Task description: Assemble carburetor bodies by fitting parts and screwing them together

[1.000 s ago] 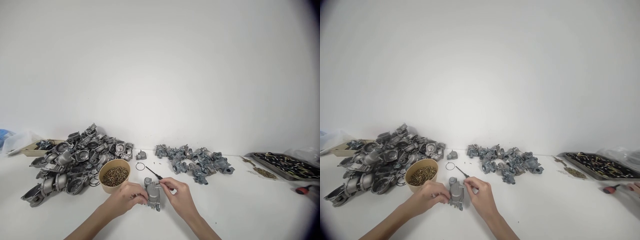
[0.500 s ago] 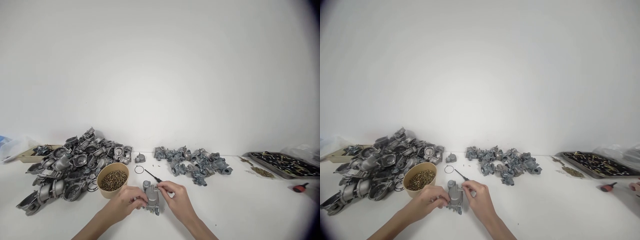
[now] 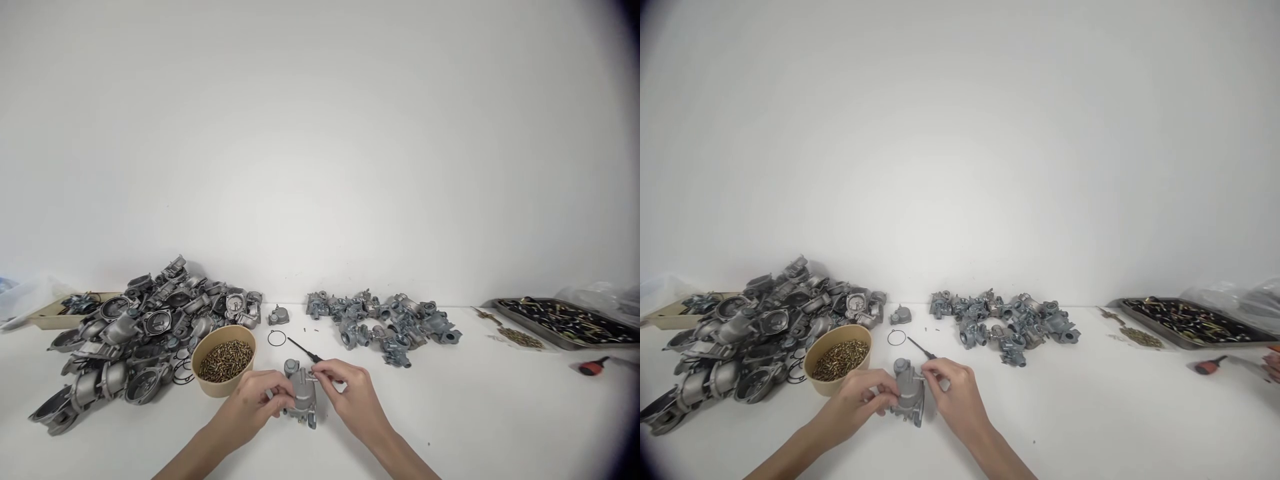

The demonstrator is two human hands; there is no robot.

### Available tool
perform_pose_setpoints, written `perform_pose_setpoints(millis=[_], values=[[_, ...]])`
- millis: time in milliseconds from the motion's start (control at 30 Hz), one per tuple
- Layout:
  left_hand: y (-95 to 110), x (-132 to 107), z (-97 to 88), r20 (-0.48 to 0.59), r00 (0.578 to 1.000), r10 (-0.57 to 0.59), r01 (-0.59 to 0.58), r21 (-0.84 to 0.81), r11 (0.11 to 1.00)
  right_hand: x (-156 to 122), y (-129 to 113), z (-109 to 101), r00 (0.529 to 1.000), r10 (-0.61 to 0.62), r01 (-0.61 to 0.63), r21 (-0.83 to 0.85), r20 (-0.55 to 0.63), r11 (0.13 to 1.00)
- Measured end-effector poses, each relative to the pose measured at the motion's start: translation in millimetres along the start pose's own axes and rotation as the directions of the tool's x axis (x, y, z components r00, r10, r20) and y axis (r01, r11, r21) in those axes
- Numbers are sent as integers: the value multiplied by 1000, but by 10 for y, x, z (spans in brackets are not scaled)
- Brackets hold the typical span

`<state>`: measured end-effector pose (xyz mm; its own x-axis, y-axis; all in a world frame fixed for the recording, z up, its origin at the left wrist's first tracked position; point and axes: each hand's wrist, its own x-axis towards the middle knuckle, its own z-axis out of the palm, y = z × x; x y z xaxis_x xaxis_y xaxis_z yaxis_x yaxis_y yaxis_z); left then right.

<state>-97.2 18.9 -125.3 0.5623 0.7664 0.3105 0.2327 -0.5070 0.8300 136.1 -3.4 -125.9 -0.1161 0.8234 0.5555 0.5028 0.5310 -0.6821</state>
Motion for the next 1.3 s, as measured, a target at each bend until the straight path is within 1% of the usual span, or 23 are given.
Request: perform_pose_setpoints(millis=[200, 367, 600, 733, 867, 967, 1100, 1300], values=[[5, 22, 2, -5, 1000, -25, 24, -47, 999, 11, -38, -3, 1000, -12, 11, -8, -12, 1000], [11, 17, 6, -5, 1000, -15, 15, -49, 999, 13, -43, -5, 1000, -27, 27, -22, -15, 999], [-6, 18, 27, -23, 998, -55, 54, -50, 997, 14, -56, -7, 999, -26, 25, -32, -18, 999], [6, 23, -10, -24, 999, -43, 43, -31, 999, 13, -41, 1, 999, -33, 33, -28, -20, 999], [35, 27, -98, -47, 999, 5, -2, 77, 997, 19, -22, -15, 999, -19, 18, -26, -27, 999], [54, 19, -153, 2, 998, 61, -61, 147, 987, 30, -21, -45, 999, 30, -31, -16, -21, 999], [44, 5, -176, 86, 990, 113, -126, 168, 978, 39, -17, -69, 997, 78, -78, 29, 10, 997], [-10, 8, -167, 100, 980, 173, -189, 181, 965, 35, 3, -51, 989, 130, -138, 118, 77, 983]])
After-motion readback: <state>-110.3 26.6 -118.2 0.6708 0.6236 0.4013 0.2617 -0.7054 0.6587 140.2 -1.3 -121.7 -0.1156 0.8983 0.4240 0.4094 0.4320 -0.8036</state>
